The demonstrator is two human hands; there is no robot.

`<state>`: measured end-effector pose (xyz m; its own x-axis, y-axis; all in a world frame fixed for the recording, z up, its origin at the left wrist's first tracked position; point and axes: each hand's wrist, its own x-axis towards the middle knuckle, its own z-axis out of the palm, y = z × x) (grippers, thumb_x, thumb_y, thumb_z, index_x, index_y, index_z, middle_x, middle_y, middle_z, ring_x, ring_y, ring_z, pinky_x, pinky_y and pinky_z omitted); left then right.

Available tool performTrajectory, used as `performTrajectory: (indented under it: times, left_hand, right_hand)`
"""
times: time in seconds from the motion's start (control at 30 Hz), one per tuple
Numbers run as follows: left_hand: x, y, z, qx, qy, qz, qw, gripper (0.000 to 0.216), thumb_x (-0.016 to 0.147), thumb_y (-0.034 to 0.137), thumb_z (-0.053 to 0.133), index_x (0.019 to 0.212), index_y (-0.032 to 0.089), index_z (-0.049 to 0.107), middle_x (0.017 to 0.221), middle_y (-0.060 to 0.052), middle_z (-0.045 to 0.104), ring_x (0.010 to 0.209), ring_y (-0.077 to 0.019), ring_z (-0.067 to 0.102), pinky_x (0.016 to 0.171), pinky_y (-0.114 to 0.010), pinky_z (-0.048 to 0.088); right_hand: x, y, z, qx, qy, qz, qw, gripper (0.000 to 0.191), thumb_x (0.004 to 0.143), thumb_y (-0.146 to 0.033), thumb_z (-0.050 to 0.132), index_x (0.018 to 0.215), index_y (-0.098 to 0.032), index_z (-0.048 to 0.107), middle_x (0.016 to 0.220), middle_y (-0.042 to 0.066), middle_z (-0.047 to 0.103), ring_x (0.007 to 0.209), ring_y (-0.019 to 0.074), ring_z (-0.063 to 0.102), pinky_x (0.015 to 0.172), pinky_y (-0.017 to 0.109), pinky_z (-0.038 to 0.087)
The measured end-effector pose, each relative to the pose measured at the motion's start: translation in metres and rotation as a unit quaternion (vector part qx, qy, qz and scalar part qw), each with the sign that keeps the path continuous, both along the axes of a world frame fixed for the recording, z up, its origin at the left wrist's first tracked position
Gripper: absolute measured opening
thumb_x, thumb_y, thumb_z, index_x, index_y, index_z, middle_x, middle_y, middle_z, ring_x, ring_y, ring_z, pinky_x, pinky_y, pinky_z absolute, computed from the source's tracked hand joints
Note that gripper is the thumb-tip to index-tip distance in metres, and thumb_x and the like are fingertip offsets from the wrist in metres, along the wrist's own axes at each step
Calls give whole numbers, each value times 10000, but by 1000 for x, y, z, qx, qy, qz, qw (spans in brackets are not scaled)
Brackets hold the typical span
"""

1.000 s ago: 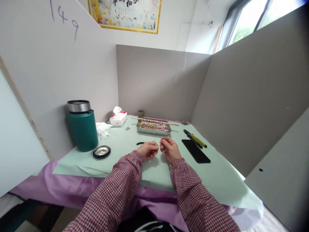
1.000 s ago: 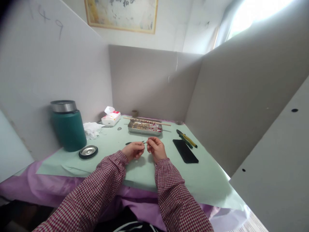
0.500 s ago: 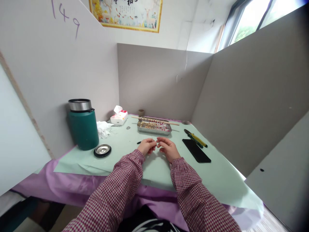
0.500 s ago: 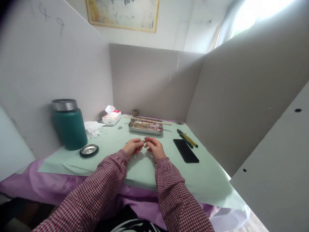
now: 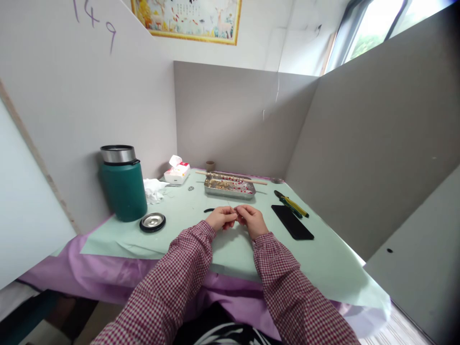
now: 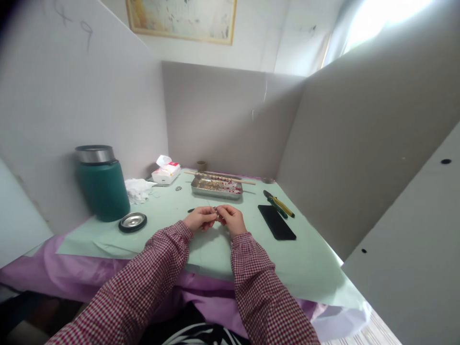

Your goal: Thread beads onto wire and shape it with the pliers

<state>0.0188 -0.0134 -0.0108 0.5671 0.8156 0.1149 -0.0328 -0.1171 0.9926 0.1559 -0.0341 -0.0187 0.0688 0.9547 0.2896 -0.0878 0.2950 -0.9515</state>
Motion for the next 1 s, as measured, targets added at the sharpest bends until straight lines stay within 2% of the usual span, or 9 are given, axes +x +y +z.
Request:
performTrajectory:
  times: [0.07,0.27,0.43,0.6,0.7,0.8,0.9,1.0]
  left_hand:
    - [0,-1,0,-11,5,-11,1000,242,655,358,584,651,146,466,462,50,489,307,-41,365,332,-182,261]
    - [2,-1,0,-19,8,24,1000,258,688,387,547,687,137,483,495,32,513,315,-49,387,322,-186,284]
    - [3,2,-4,-31,1,41,999,233,702,359,538,675,133,488,496,30,511,317,-50,393,314,-183,295]
    - [4,2,-5,-54,-7,42,998,251,743,358,493,653,124,501,530,2,542,330,-54,414,316,-188,304]
    - [4,2,-3,-60,-9,48,997,258,751,349,490,628,122,495,527,-1,542,327,-52,413,315,-185,297]
    - [5,1,-2,-69,-2,61,996,248,766,339,469,647,124,499,510,6,538,317,-49,406,319,-179,297]
    - [6,1,-3,-50,46,87,994,249,784,331,433,687,123,529,482,13,530,299,-50,390,320,-178,293]
    - [7,2,-6,14,112,140,984,271,789,330,405,716,127,569,477,18,535,288,-53,375,322,-182,287]
  right_hand:
    - [0,0,0,-1,7,8,1000,301,639,-443,616,717,-153,625,473,-30,519,409,74,395,410,217,276]
    - [3,6,-4,-5,-9,-19,1000,356,628,-476,609,748,-142,627,504,-23,527,399,71,385,390,217,279]
    - [1,7,-8,27,-60,-25,998,312,638,-430,612,761,-145,633,550,-10,551,467,90,444,415,210,331]
    - [2,8,-10,23,-72,-30,997,289,660,-417,592,757,-146,623,582,5,575,472,96,458,404,205,334]
    - [3,8,-10,38,-98,-23,994,259,669,-389,593,781,-158,627,630,8,597,520,107,496,449,213,373]
    - [2,6,-11,64,-126,-45,989,242,682,-375,581,777,-159,632,650,17,614,566,124,524,516,234,415]
    - [-1,4,-10,90,-140,-69,984,239,699,-378,561,746,-155,632,650,27,619,573,129,531,567,253,438]
    - [-1,4,-10,98,-142,-73,982,249,716,-388,543,740,-155,625,642,24,612,547,118,523,568,248,442]
